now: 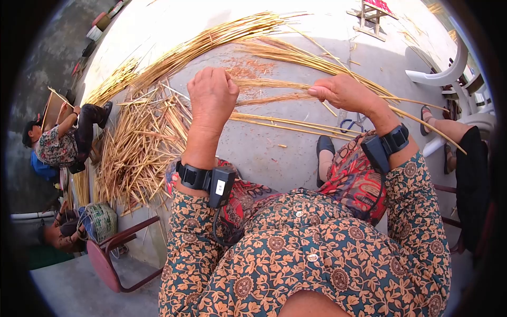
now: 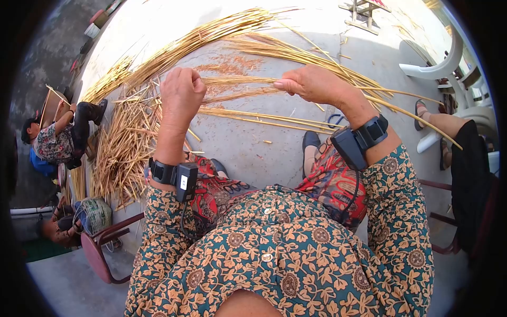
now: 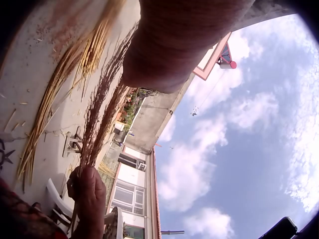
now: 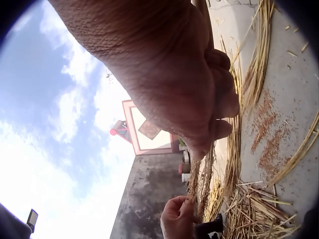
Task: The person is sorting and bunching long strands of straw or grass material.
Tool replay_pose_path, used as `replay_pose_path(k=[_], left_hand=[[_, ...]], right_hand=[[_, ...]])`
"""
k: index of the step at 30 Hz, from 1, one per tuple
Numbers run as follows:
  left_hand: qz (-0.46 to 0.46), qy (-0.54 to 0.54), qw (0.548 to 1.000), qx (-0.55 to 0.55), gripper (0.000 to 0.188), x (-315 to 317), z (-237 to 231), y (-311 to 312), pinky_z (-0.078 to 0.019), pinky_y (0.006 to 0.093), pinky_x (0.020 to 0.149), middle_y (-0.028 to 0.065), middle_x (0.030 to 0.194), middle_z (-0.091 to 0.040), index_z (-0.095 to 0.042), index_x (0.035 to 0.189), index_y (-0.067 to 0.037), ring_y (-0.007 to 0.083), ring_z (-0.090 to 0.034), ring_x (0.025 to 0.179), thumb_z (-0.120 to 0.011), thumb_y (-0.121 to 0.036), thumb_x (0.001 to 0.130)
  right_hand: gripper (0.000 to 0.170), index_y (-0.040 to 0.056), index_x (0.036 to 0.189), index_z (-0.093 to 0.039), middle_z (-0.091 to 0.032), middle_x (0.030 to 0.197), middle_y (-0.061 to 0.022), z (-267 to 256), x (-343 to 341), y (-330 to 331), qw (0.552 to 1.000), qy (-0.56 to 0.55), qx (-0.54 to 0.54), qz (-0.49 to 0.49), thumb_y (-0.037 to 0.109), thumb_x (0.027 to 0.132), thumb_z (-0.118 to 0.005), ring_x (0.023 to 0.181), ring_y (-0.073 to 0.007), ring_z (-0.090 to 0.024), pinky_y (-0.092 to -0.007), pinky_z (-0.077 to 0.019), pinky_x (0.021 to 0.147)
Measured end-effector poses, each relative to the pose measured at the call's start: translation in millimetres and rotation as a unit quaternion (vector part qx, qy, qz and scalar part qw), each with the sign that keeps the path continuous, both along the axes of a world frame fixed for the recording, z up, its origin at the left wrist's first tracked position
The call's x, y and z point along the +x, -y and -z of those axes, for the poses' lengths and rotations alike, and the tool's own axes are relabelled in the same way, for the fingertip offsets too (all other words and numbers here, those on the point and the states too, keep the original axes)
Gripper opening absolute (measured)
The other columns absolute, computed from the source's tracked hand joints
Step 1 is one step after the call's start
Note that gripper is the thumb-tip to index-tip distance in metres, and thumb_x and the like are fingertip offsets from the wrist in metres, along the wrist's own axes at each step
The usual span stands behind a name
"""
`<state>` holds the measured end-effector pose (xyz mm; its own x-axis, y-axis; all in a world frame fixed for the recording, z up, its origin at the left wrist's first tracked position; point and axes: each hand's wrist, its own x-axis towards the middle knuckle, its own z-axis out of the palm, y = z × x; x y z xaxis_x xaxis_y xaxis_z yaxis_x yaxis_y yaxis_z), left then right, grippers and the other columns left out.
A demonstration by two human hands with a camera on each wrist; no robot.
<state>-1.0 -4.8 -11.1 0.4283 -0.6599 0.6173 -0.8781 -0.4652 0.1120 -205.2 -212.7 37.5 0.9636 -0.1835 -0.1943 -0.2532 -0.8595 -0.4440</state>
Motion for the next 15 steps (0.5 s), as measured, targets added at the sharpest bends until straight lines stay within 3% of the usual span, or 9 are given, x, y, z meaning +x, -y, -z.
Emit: replay_pose_path(k=[2, 5, 8, 12, 15], left_hand=[[-0.046, 0.007, 0.998, 0.032, 0.008, 4, -2, -4, -0.0396, 0.0417, 0.077, 0.0071, 0.082, -0.057, -0.056, 0.079, -0.009, 0.0269, -0.055, 0.086, -0.062, -0.012, 0.074], [-0.075, -0.092, 0.992, -0.028, 0.007, 32, -5, -23, -0.0402, 0.0410, 0.078, 0.0074, 0.084, -0.060, -0.060, 0.083, -0.009, 0.0257, -0.057, 0.085, -0.060, -0.010, 0.076], [0.000, 0.008, 0.993, -0.114, 0.011, 25, -15, -21, -0.0408, 0.0396, 0.078, 0.0071, 0.085, -0.063, -0.064, 0.087, -0.010, 0.0245, -0.059, 0.084, -0.058, -0.007, 0.078], [0.039, -0.145, 0.982, -0.116, 0.017, 10, -22, -17, -0.0407, 0.0385, 0.082, 0.0042, 0.094, -0.064, -0.066, 0.093, -0.010, 0.0237, -0.058, 0.093, -0.062, -0.005, 0.077], [0.137, -0.065, 0.977, -0.149, 0.017, -5, -20, -4, -0.0403, 0.0385, 0.084, 0.0033, 0.095, -0.063, -0.067, 0.091, -0.011, 0.0243, -0.056, 0.098, -0.067, -0.007, 0.075]], right_hand=[[0.050, 0.0067, 0.084, -0.063, -0.061, 0.071, -0.0086, 10, 1, 6, 0.999, 0.025, -0.011, -0.016, 0.050, 0.095, -0.040, 0.067, -0.0259, -0.058, -0.0376, -0.0465, 0.063], [0.052, 0.0072, 0.085, -0.064, -0.062, 0.072, -0.0089, 12, -7, 18, 0.999, 0.013, -0.045, 0.001, 0.052, 0.094, -0.040, 0.068, -0.0264, -0.060, -0.0383, -0.0466, 0.063], [0.053, 0.0082, 0.088, -0.066, -0.063, 0.073, -0.0095, 10, -7, 14, 0.999, 0.011, -0.041, 0.016, 0.054, 0.094, -0.040, 0.070, -0.0275, -0.060, -0.0389, -0.0468, 0.064], [0.053, 0.0096, 0.091, -0.067, -0.064, 0.074, -0.0099, 5, -6, 10, 0.999, -0.003, -0.027, 0.019, 0.055, 0.093, -0.040, 0.071, -0.0293, -0.061, -0.0400, -0.0473, 0.065], [0.050, 0.0096, 0.088, -0.065, -0.061, 0.070, -0.0107, 13, -5, 14, 0.997, 0.044, -0.063, -0.005, 0.052, 0.094, -0.041, 0.067, -0.0306, -0.059, -0.0406, -0.0463, 0.063]])
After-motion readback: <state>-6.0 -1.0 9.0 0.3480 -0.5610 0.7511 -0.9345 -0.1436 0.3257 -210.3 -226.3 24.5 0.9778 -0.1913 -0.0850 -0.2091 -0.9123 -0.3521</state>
